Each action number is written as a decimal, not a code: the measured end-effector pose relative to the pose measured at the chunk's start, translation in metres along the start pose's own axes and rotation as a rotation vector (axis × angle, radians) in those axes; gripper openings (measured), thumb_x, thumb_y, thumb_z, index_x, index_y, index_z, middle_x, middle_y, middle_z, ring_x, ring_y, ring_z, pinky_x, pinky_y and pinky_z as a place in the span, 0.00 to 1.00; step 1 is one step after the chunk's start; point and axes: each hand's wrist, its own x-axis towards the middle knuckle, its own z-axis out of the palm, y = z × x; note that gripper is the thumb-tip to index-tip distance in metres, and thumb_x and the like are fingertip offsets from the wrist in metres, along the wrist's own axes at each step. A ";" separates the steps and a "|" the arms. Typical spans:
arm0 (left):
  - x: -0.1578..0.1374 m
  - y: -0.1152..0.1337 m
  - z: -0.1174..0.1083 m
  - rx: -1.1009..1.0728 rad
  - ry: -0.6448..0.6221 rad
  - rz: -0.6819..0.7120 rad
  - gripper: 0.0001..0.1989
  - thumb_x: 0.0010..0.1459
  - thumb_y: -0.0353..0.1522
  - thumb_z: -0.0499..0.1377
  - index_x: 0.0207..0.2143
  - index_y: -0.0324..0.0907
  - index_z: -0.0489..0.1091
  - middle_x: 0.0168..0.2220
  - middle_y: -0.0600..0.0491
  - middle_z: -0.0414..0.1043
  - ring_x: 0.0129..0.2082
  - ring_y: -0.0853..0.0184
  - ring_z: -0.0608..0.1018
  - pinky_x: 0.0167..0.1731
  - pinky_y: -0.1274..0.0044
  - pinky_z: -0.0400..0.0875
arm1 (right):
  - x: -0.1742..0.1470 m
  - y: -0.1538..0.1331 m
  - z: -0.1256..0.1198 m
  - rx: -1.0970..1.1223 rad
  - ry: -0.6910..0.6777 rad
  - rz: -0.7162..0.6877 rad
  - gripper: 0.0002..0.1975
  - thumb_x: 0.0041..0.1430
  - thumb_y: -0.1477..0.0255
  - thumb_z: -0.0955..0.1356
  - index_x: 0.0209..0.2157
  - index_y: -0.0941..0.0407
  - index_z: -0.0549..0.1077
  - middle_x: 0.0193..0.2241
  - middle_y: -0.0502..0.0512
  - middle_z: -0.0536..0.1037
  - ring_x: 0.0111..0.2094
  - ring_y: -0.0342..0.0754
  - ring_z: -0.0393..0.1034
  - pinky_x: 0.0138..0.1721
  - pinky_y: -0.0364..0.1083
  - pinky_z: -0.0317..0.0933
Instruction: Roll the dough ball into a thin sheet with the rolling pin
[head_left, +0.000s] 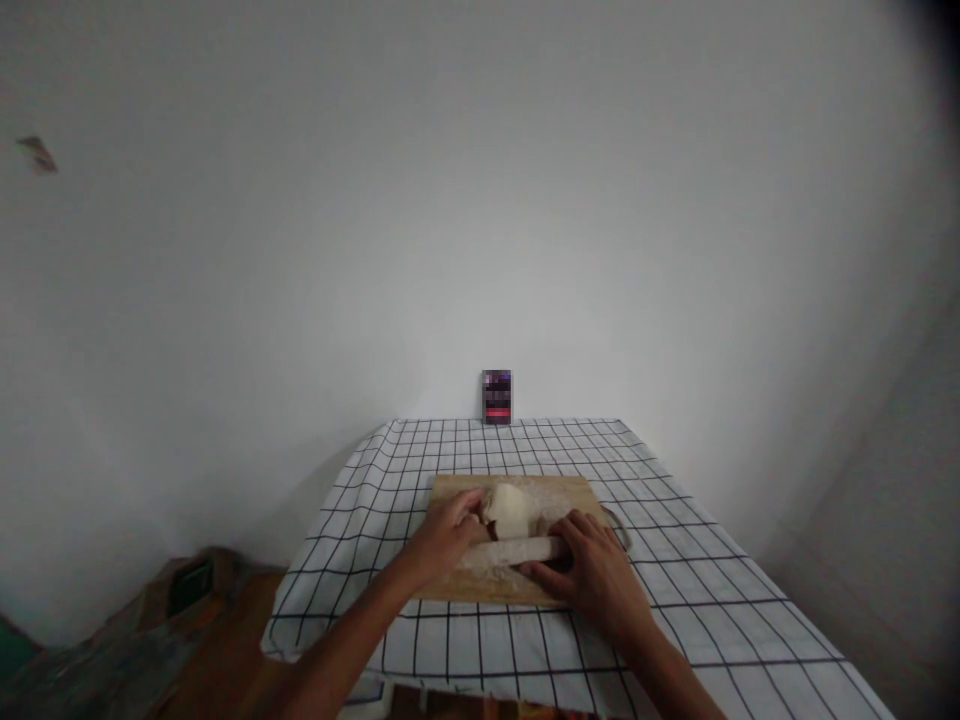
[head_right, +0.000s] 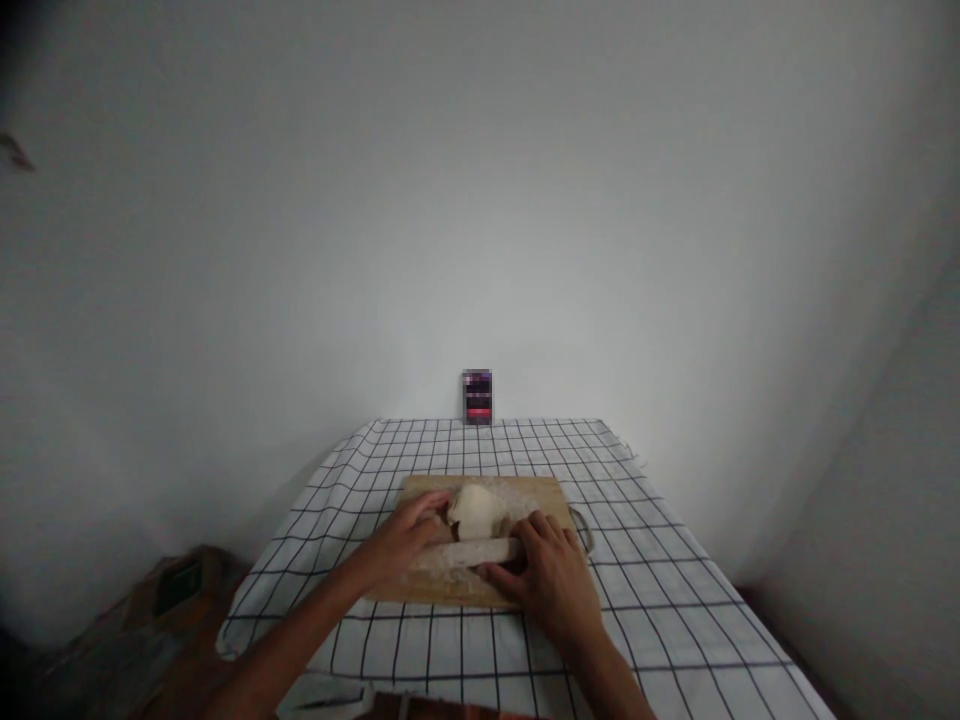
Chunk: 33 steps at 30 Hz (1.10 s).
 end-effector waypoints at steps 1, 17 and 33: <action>0.006 0.003 -0.004 -0.006 0.003 -0.002 0.21 0.66 0.29 0.51 0.58 0.43 0.71 0.59 0.47 0.76 0.59 0.62 0.77 0.60 0.70 0.71 | 0.000 0.000 0.000 -0.002 -0.009 -0.017 0.21 0.56 0.48 0.74 0.38 0.51 0.75 0.40 0.56 0.77 0.44 0.58 0.72 0.48 0.56 0.64; 0.056 0.037 0.011 0.329 -0.043 -0.086 0.19 0.59 0.41 0.65 0.49 0.41 0.76 0.47 0.44 0.82 0.47 0.53 0.82 0.46 0.68 0.75 | -0.002 -0.005 -0.017 0.099 -0.096 -0.080 0.20 0.53 0.52 0.77 0.39 0.52 0.78 0.41 0.54 0.78 0.47 0.56 0.71 0.50 0.53 0.62; 0.104 0.051 -0.010 0.387 -0.621 0.156 0.30 0.39 0.20 0.61 0.47 0.46 0.80 0.47 0.54 0.82 0.47 0.56 0.81 0.46 0.70 0.77 | -0.002 -0.004 -0.011 0.050 -0.076 -0.055 0.22 0.56 0.49 0.75 0.37 0.53 0.78 0.41 0.56 0.78 0.47 0.57 0.71 0.48 0.52 0.60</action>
